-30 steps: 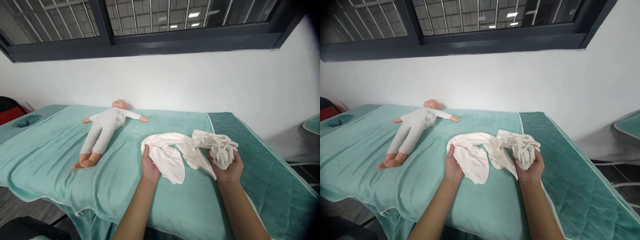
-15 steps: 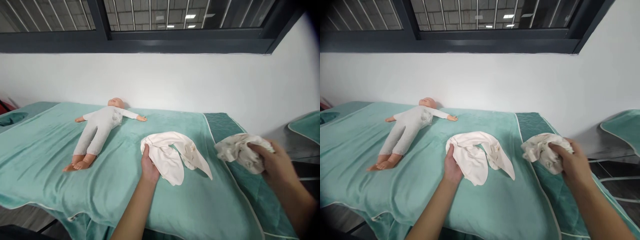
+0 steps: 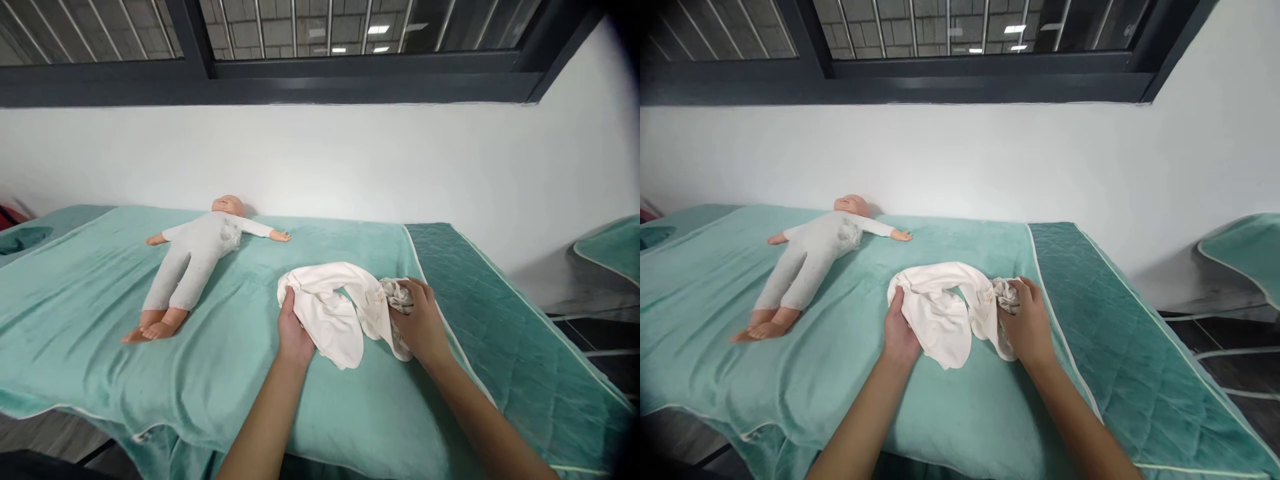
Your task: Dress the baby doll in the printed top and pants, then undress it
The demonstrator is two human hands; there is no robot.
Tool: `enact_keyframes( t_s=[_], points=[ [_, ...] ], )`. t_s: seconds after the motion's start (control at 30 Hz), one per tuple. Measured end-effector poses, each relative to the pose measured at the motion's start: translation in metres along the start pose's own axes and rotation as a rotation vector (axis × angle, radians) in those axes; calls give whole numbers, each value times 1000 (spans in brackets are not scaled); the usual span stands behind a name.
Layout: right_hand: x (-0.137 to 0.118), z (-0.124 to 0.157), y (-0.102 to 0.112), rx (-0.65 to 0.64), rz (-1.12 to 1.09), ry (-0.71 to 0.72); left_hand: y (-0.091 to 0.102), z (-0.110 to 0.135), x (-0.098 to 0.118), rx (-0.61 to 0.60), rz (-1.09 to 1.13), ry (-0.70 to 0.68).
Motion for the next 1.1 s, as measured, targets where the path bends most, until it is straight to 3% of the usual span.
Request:
enact_keyframes(
  t_s=[0.07, 0.2, 0.57, 0.83, 1.1],
  points=[
    [-2, 9, -1, 19, 53, 51, 0, 0, 0, 0, 1, 1],
    [-4, 12, 6, -40, 110, 4, 0, -2, 0, 5, 3, 8],
    [57, -47, 29, 5, 585, -55, 2, 3, 2, 25, 7, 11],
    [46, -31, 30, 81, 837, 295, 4, -1, 1, 23, 18, -7],
    [49, -23, 38, 86, 884, 360, 5, -1, 2, 26, 16, -16]
  ],
)
Point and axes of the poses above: each hand's wrist, its own z-axis away from the middle knuckle, its own y-axis out of the back of the hand, x = y × z, the point moved 3 cm from there along -z, towards the middle knuckle, and after that the axes turned 11 degrees about x, right-handed, at the moved point
